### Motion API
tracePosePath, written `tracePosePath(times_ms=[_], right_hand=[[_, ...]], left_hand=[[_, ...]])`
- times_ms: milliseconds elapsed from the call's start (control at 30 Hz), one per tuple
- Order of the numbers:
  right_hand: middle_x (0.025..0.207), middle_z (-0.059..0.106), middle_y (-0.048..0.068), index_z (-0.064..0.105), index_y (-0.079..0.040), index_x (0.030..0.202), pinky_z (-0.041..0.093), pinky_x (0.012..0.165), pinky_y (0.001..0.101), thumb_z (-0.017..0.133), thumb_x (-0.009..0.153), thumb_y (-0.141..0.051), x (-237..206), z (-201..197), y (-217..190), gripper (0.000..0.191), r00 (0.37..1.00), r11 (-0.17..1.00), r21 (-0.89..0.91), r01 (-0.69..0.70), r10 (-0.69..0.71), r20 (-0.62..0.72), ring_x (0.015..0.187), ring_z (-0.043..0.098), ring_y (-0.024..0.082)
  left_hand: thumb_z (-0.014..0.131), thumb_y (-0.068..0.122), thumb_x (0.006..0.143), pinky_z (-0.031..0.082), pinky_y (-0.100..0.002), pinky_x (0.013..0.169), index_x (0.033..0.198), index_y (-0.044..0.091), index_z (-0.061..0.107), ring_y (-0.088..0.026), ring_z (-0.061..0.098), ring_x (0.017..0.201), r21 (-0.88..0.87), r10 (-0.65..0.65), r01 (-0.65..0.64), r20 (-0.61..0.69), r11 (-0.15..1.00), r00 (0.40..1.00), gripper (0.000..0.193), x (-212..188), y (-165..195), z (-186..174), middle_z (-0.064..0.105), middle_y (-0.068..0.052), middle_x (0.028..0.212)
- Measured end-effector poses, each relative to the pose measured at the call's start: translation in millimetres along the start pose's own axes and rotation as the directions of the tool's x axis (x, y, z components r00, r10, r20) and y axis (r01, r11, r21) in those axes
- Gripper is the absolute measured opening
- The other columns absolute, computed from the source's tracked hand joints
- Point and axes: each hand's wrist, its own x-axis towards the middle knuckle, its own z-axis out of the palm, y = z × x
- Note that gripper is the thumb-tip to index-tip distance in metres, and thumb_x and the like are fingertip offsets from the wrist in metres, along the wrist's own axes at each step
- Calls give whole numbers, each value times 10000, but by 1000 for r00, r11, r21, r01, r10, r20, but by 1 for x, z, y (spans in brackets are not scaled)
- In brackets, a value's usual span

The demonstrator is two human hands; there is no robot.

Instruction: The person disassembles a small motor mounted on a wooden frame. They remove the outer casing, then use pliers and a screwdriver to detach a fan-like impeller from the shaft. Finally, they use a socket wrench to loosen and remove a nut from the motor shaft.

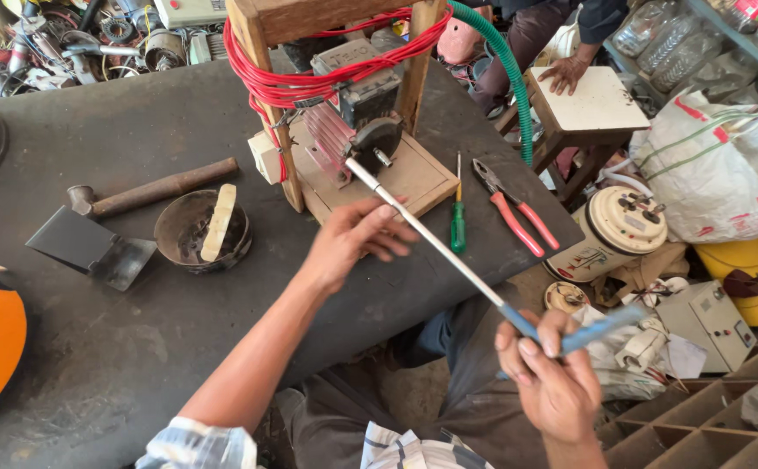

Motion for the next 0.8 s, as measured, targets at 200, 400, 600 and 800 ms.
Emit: tracePosePath(times_ms=[200, 400, 600, 800], right_hand=[[1056, 529, 249, 415, -129, 1014, 366, 669, 286, 452, 1027, 40, 6, 4, 18, 174, 994, 982, 179, -64, 79, -81, 704, 440, 146], [1084, 538, 227, 440, -149, 1012, 381, 658, 274, 482, 1029, 8, 7, 10, 37, 163, 984, 945, 320, -64, 113, -136, 706, 459, 133], [1095, 507, 144, 465, -149, 1019, 387, 672, 254, 493, 1040, 6, 9, 15, 35, 158, 956, 799, 587, -125, 256, -144, 748, 472, 122], [1081, 528, 124, 500, -145, 978, 433, 687, 271, 518, 1002, 13, 12, 28, 28, 161, 935, 781, 608, -144, 309, -176, 752, 495, 129]], left_hand=[[587, 343, 1037, 607, -288, 732, 1458, 25, 533, -184, 759, 862, -319, -32, 71, 125, 945, 992, 531, 30, -22, 7, 766, -177, 1042], [580, 338, 1053, 601, -280, 729, 1443, 35, 540, -174, 747, 807, -300, 33, 4, 117, 954, 993, 495, 40, -36, -2, 760, -167, 1014], [580, 326, 1054, 602, -282, 710, 1415, 25, 563, -170, 738, 761, -264, 39, -15, 86, 964, 996, 470, 42, -39, -4, 767, -163, 977], [559, 346, 1055, 607, -293, 695, 1405, 29, 575, -179, 744, 758, -276, 70, -47, 75, 960, 995, 472, 39, -38, -3, 771, -176, 953]])
